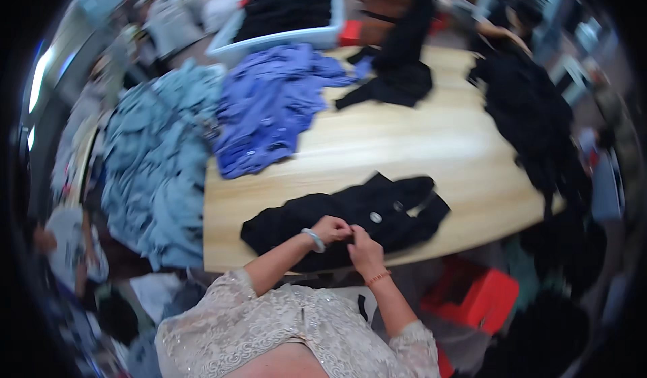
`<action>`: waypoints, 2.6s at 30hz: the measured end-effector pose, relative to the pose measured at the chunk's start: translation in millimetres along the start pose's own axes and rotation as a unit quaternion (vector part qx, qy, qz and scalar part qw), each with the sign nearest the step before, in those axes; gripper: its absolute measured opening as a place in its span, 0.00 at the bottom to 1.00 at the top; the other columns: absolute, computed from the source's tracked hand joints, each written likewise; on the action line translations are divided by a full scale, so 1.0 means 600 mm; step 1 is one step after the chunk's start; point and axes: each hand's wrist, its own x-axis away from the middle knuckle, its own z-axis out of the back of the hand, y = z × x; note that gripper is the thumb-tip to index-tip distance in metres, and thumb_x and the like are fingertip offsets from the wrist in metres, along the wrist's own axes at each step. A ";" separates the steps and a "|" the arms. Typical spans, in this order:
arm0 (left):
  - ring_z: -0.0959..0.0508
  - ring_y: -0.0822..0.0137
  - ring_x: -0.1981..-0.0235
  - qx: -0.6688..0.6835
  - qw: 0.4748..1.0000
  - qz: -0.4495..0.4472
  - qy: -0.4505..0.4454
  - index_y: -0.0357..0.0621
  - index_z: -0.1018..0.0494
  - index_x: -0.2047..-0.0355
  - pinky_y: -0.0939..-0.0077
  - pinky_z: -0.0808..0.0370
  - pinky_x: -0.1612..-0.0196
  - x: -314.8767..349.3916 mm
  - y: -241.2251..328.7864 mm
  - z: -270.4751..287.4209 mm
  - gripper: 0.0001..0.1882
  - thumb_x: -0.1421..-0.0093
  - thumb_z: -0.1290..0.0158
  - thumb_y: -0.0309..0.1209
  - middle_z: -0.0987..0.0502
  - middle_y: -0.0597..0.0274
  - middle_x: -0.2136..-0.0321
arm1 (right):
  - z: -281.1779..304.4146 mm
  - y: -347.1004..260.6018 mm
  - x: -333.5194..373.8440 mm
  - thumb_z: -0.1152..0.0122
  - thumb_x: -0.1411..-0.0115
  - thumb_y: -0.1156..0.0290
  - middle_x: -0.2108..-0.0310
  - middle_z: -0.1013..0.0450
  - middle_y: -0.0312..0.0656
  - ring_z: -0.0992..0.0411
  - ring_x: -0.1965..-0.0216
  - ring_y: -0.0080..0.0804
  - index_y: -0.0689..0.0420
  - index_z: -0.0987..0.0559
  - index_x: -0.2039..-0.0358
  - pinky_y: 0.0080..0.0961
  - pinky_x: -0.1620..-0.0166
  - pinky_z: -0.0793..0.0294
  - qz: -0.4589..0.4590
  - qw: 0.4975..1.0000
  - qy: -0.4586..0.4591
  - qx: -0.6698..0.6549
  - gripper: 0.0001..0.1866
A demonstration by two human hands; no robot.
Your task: The person buttons and folds black garments on a wooden table by hand, then opens and reaches inside a red plastic bag.
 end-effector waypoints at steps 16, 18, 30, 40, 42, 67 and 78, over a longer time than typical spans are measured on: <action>0.23 0.48 0.60 -0.245 0.945 -0.169 0.137 0.37 0.23 0.66 0.60 0.27 0.53 0.105 -0.038 0.013 0.12 0.50 0.45 0.29 0.22 0.48 0.66 | -0.039 0.003 -0.040 0.40 0.48 0.78 0.68 0.26 0.53 0.27 0.63 0.52 0.63 0.23 0.59 0.40 0.57 0.28 0.167 0.973 -0.158 -0.012 0.14; 0.23 0.48 0.59 -0.238 0.946 -0.152 0.161 0.38 0.23 0.66 0.59 0.27 0.52 0.107 -0.042 0.010 0.11 0.50 0.46 0.28 0.22 0.50 0.65 | -0.043 0.007 -0.043 0.42 0.48 0.81 0.69 0.26 0.52 0.24 0.67 0.47 0.65 0.23 0.59 0.36 0.61 0.25 0.214 0.964 -0.156 0.008 0.14; 0.22 0.51 0.65 -0.215 0.931 -0.207 0.211 0.44 0.22 0.70 0.60 0.25 0.61 0.097 -0.085 -0.005 0.09 0.53 0.47 0.29 0.22 0.54 0.71 | -0.040 0.010 -0.048 0.46 0.46 0.83 0.79 0.25 0.39 0.27 0.83 0.23 0.68 0.21 0.66 0.17 0.79 0.30 0.054 0.957 -0.263 -0.111 0.08; 0.23 0.57 0.64 -0.418 0.859 -0.087 0.283 0.48 0.24 0.71 0.63 0.28 0.63 0.140 -0.055 0.024 0.13 0.55 0.37 0.38 0.24 0.58 0.69 | 0.025 0.028 -0.043 0.35 0.50 0.71 0.73 0.26 0.48 0.26 0.69 0.49 0.59 0.22 0.70 0.40 0.63 0.27 0.234 0.951 -0.151 0.137 0.08; 0.27 0.61 0.63 -0.470 0.801 -0.199 0.312 0.48 0.25 0.71 0.67 0.30 0.62 0.138 -0.009 0.015 0.12 0.56 0.39 0.34 0.28 0.60 0.66 | 0.016 0.024 -0.034 0.35 0.52 0.74 0.72 0.27 0.47 0.26 0.68 0.48 0.59 0.22 0.70 0.38 0.63 0.27 0.209 0.957 -0.140 0.144 0.07; 0.32 0.81 0.80 0.085 0.996 0.032 0.010 0.36 0.22 0.71 0.85 0.34 0.76 0.029 0.013 -0.013 0.09 0.45 0.39 0.31 0.26 0.71 0.81 | -0.006 0.016 0.011 0.36 0.49 0.73 0.62 0.28 0.49 0.26 0.61 0.50 0.60 0.31 0.54 0.39 0.60 0.25 0.026 0.996 -0.070 0.042 0.22; 0.29 0.71 0.77 -0.241 0.948 -0.207 0.026 0.40 0.22 0.60 0.77 0.32 0.72 0.058 0.012 -0.012 0.13 0.47 0.47 0.21 0.26 0.59 0.75 | -0.019 0.056 0.008 0.43 0.46 0.73 0.63 0.28 0.52 0.26 0.63 0.54 0.61 0.25 0.59 0.42 0.58 0.26 0.027 0.995 -0.097 -0.021 0.13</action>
